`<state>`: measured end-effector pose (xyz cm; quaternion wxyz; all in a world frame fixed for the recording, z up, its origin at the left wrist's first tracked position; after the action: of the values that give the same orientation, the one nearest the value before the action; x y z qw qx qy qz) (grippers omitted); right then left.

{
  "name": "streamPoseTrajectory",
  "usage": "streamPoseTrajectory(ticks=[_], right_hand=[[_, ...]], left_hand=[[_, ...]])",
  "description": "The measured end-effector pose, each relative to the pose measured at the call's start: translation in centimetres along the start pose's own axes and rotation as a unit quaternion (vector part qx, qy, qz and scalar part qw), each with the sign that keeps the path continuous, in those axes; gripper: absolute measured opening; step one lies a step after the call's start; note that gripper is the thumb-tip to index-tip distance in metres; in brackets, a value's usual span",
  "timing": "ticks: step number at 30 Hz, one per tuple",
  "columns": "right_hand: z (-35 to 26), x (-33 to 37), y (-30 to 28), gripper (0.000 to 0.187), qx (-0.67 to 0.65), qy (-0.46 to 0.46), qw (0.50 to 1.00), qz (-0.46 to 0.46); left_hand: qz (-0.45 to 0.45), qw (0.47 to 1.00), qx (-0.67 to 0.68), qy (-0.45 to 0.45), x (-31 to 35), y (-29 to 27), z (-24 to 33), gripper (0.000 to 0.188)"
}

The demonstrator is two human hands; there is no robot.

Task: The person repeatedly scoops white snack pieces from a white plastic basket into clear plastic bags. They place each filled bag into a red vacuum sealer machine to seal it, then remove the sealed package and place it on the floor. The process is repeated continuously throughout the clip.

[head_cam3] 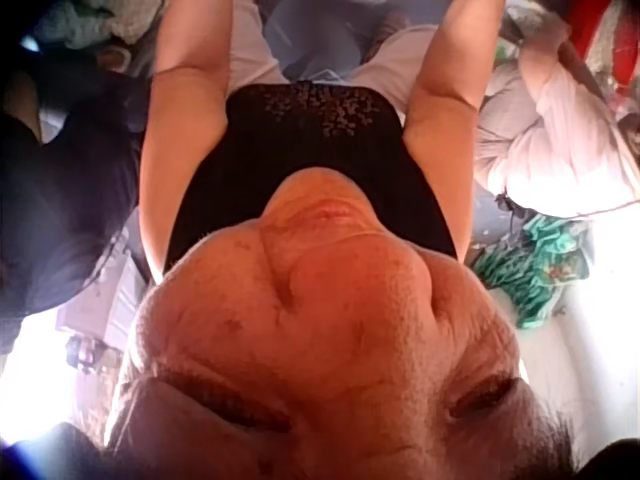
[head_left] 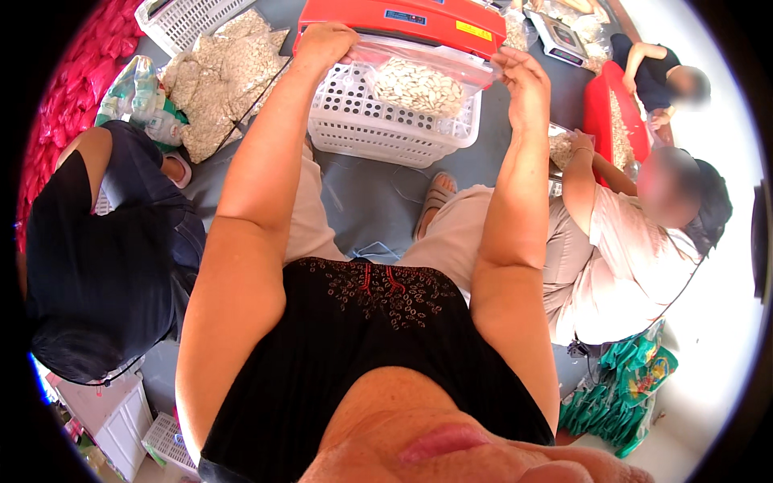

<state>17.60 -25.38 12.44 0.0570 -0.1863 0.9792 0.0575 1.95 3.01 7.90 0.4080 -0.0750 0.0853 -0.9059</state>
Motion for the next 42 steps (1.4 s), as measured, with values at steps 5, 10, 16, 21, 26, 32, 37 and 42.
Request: streamPoseTrajectory(ticks=[5,10,16,21,26,32,37,42], right_hand=[[-0.2,1.2,0.2,0.053,0.060,-0.011,0.993,-0.102],[3.8,0.3,-0.5,0.021,0.125,0.061,0.990,-0.040],[5.4,-0.6,-0.5,0.016,0.045,0.080,0.995,0.022],[5.4,-0.7,-0.2,0.015,0.031,0.104,0.994,0.019],[6.0,-1.0,-0.6,0.015,0.039,0.096,0.994,0.016],[6.9,-1.2,-0.5,0.015,0.023,0.067,0.997,0.042],[6.6,-1.4,-1.2,0.017,0.005,-0.034,0.995,0.089],[6.0,-1.0,0.6,0.020,-0.012,-0.027,0.996,0.089]], left_hand=[[0.002,1.000,-0.005,-0.022,-0.6,0.3,-0.2,0.016],[-0.026,0.999,0.021,-0.029,-1.0,0.3,-0.4,0.014],[-0.170,0.980,0.055,-0.089,-2.0,-1.1,-0.8,0.030],[-0.250,0.967,0.042,0.019,-1.8,-1.4,-1.5,0.042],[-0.222,0.973,0.053,0.044,-2.0,-0.1,-2.6,0.022],[-0.144,0.974,0.157,0.079,-2.3,1.9,-3.7,0.013],[-0.104,0.974,0.162,0.115,-0.8,1.8,-1.9,0.018],[-0.079,0.982,0.164,0.052,-0.3,0.4,-1.6,0.022]])
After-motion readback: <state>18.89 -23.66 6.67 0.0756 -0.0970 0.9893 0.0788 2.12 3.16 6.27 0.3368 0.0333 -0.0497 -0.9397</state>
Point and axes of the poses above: each hand's wrist, its own x-axis away from the middle knuckle, its own y-axis out of the palm, z = x × y, the point moved 2 cm from there along -x, towards the middle knuckle, and after that the axes turned 10 degrees about z, right-handed, at the moved point
